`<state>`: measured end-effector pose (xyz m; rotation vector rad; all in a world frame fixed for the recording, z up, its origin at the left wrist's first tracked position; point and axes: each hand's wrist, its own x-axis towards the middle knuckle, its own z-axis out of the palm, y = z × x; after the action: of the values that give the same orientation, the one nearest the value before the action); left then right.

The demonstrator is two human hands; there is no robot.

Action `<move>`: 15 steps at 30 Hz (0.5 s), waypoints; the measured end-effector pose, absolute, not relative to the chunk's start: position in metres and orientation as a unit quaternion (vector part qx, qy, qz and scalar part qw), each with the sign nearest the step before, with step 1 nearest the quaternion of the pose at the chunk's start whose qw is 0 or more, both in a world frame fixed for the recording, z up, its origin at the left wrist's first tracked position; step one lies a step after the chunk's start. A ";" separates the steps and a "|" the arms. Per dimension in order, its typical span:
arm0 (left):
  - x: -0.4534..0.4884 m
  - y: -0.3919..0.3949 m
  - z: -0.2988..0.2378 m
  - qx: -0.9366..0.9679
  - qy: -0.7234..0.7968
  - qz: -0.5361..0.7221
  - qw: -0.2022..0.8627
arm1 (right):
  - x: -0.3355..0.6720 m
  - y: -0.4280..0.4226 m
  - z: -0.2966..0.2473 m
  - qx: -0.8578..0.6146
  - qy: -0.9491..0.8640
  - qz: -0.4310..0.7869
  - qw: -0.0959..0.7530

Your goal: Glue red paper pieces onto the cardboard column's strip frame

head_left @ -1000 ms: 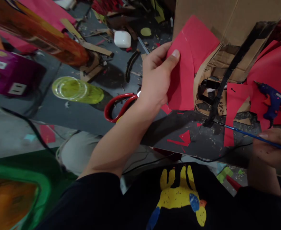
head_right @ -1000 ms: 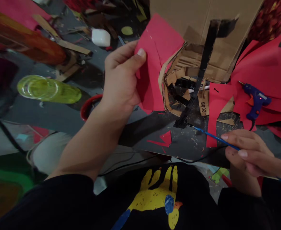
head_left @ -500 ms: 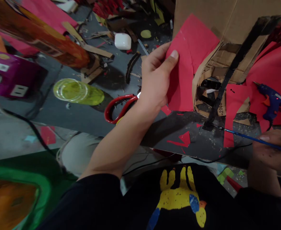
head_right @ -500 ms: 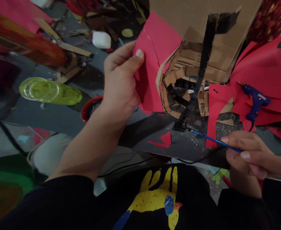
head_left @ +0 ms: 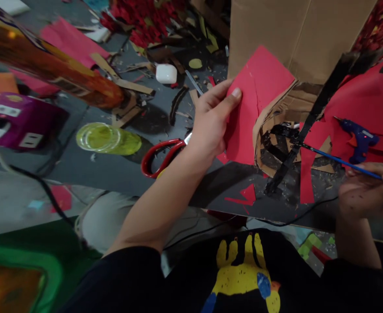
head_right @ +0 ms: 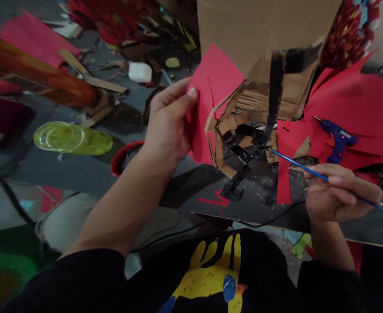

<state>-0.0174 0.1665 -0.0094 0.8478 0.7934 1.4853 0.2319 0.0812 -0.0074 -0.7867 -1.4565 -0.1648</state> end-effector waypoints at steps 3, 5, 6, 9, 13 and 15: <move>-0.017 0.167 -0.012 0.375 0.337 0.647 0.572 | 0.219 0.088 -0.006 -0.330 -0.662 -0.061 0.670; -0.017 0.167 -0.013 0.378 0.336 0.644 0.574 | 0.218 0.088 -0.006 -0.324 -0.674 -0.046 0.662; -0.017 0.167 -0.013 0.379 0.338 0.643 0.573 | 0.218 0.087 -0.006 -0.321 -0.678 -0.043 0.660; -0.016 0.167 -0.013 0.378 0.352 0.640 0.569 | 0.221 0.085 -0.007 -0.324 -0.684 -0.042 0.652; -0.014 0.166 -0.013 0.377 0.361 0.634 0.571 | 0.226 0.081 -0.009 -0.318 -0.727 -0.068 0.604; -0.014 0.165 -0.012 0.376 0.370 0.625 0.576 | 0.230 0.077 -0.011 -0.328 -0.750 -0.073 0.570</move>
<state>-0.0143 0.1652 -0.0119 0.8800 0.8658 1.4626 0.2301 0.0766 -0.0114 -0.7695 -1.7605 -0.1707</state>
